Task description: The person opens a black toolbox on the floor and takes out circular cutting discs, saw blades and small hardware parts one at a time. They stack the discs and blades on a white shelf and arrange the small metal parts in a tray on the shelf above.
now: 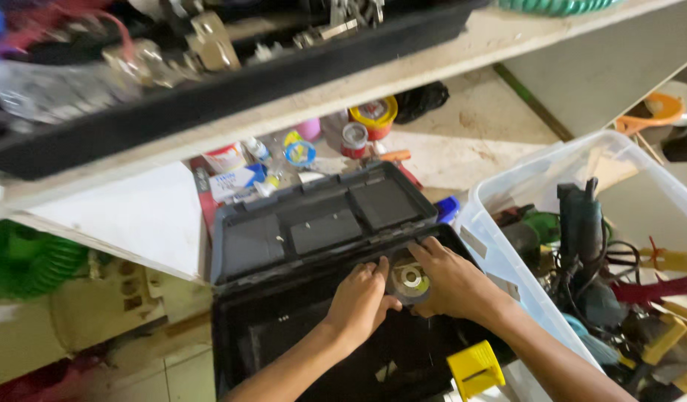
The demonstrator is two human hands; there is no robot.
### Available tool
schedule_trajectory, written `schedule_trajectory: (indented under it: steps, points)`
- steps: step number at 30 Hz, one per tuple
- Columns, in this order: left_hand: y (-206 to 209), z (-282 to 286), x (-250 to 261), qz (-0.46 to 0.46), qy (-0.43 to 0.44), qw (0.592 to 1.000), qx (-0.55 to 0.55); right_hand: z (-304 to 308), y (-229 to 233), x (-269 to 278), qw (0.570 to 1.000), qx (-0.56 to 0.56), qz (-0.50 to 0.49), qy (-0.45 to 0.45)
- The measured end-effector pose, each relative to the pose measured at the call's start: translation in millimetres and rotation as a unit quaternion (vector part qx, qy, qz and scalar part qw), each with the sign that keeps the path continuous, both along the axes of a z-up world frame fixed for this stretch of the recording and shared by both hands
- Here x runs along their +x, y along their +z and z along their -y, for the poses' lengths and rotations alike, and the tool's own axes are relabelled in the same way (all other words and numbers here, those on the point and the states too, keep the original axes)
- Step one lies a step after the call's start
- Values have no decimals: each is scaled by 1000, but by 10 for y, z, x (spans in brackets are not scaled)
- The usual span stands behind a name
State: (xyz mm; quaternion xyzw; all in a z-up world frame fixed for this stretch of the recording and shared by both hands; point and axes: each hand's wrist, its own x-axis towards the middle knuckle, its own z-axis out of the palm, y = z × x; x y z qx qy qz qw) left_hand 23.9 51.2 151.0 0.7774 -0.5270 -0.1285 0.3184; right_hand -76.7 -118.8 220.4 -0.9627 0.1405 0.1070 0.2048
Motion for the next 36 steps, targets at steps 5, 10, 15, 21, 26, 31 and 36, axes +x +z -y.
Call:
schedule_trajectory:
  steps: [5, 10, 15, 21, 26, 31, 36]
  points:
    - [613, -267, 156, 82, 23, 992, -93, -177, 538, 57, 992, 11, 129, 6]
    - [1333, -563, 314, 159, 34, 979, -123, -422, 1120, 197, 960, -27, 277, 41]
    - [2065, -850, 495, 293, 51, 938, -176, -606, 1665, 425, 906, -56, 410, 87]
    - [2808, -1105, 725, 404, 81, 894, -176, -808, 2234, 781, 852, -86, 504, 111]
    - [3294, -1329, 843, 513, 126, 830, -178, -985, 2669, 1036, 814, -90, 557, 141]
    - [3789, -1536, 1004, 515, 144, 829, -164, -1125, 3134, 1342, 775, -92, 598, 181]
    - [4323, -1705, 1231, 605, 164, 770, -121, -1273, 3533, 1730, 723, -88, 654, 204]
